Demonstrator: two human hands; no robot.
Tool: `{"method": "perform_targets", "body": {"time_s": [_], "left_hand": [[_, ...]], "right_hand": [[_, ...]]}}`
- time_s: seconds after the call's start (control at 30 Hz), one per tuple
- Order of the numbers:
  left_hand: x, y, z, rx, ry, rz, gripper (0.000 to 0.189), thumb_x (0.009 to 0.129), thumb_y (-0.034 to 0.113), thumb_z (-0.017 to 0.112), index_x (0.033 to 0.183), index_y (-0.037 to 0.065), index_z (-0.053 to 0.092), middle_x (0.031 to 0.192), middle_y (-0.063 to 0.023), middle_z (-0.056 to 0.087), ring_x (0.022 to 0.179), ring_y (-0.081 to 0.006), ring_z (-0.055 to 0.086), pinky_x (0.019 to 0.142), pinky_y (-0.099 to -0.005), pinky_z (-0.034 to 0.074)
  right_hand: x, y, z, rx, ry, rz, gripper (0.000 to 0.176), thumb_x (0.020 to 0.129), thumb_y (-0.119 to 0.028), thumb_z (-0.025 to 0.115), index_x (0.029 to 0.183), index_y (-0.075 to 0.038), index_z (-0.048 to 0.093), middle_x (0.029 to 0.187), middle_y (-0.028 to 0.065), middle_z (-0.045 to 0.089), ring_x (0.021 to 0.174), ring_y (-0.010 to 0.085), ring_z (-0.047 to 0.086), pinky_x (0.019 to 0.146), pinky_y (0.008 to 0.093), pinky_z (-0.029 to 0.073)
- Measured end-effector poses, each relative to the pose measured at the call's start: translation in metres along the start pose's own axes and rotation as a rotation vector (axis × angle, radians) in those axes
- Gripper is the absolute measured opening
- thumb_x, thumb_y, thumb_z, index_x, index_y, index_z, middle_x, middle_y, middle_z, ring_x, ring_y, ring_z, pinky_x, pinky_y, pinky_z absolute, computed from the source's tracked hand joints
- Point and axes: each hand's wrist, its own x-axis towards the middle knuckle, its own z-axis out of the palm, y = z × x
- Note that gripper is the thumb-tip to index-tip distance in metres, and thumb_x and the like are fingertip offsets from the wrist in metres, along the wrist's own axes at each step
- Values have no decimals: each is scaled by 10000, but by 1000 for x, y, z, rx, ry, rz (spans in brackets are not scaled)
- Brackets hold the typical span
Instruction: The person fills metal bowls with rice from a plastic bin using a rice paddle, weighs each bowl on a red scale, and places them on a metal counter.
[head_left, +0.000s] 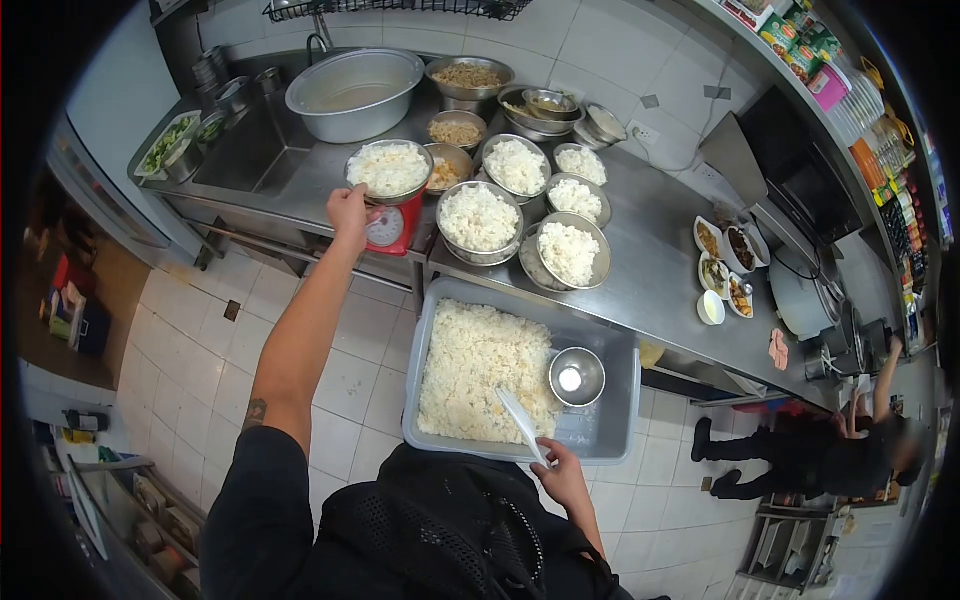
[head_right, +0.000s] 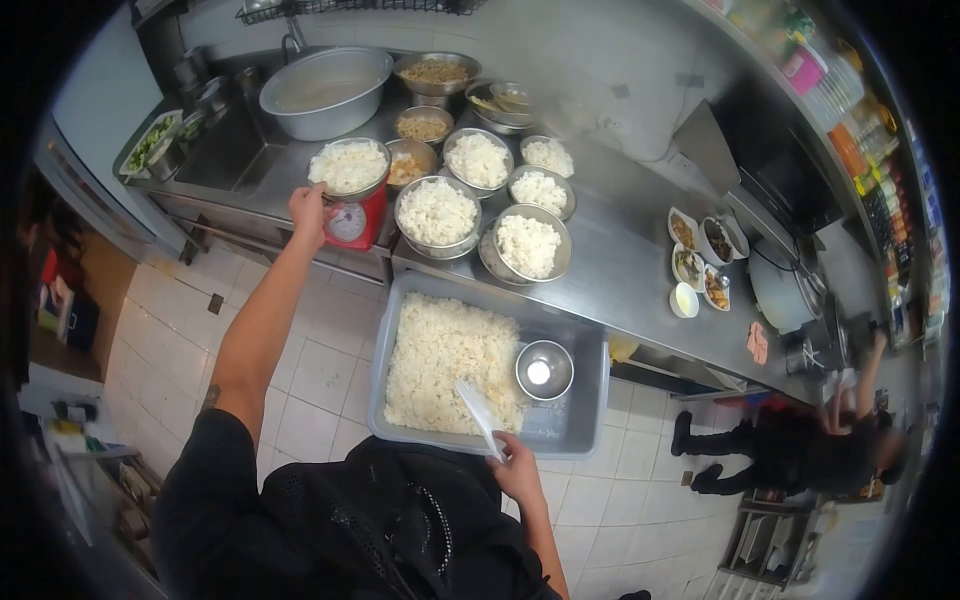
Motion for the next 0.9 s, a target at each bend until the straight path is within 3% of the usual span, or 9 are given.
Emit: {"method": "perform_targets", "body": {"time_s": [0.27,0.37,0.53,0.73,0.83,0.9], "left_hand": [[-6,17,-11,42,-5,0,393,950,269,691,1112,-13,470,911,-157,643,615,-241,710,451,-285,538],[-8,26,-13,104,16,-10,401,950,323,688,1123,21,489,1033,-141,634,661,-244,720,491,-282,538],[-6,28,-10,151,81,19,458,929,357,708,1170,30,498,1000,-111,617,635,-182,669,464,-260,503],[-5,12,2,230,159,4,437,887,318,742,1126,30,516,927,-107,621,625,-163,625,486,-290,508],[8,1,5,295,65,-51,372,875,216,699,1127,-9,544,930,-131,643,673,-199,658,526,-316,536],[7,2,15,234,82,-37,332,867,166,659,1112,-36,563,953,-155,658,700,-223,677,538,-327,562]], "right_hand": [[6,3,-6,-20,-24,-1,516,802,-112,792,1300,-100,660,881,146,631,818,278,642,779,396,526],[10,8,-9,-19,-13,1,513,802,-115,791,1298,-97,660,871,144,630,816,278,642,779,400,526],[14,12,-13,-20,12,-38,505,799,-113,793,1287,-94,665,869,146,633,814,275,645,769,393,525],[17,29,-12,78,19,-2,619,804,-90,792,1386,-44,588,916,135,658,815,236,639,759,372,525],[30,44,-15,388,161,129,640,826,-75,779,1404,39,530,1040,145,689,913,227,652,818,366,530],[64,71,-32,400,263,109,618,830,-68,769,1391,42,535,1069,153,686,959,227,651,849,362,524]]}}
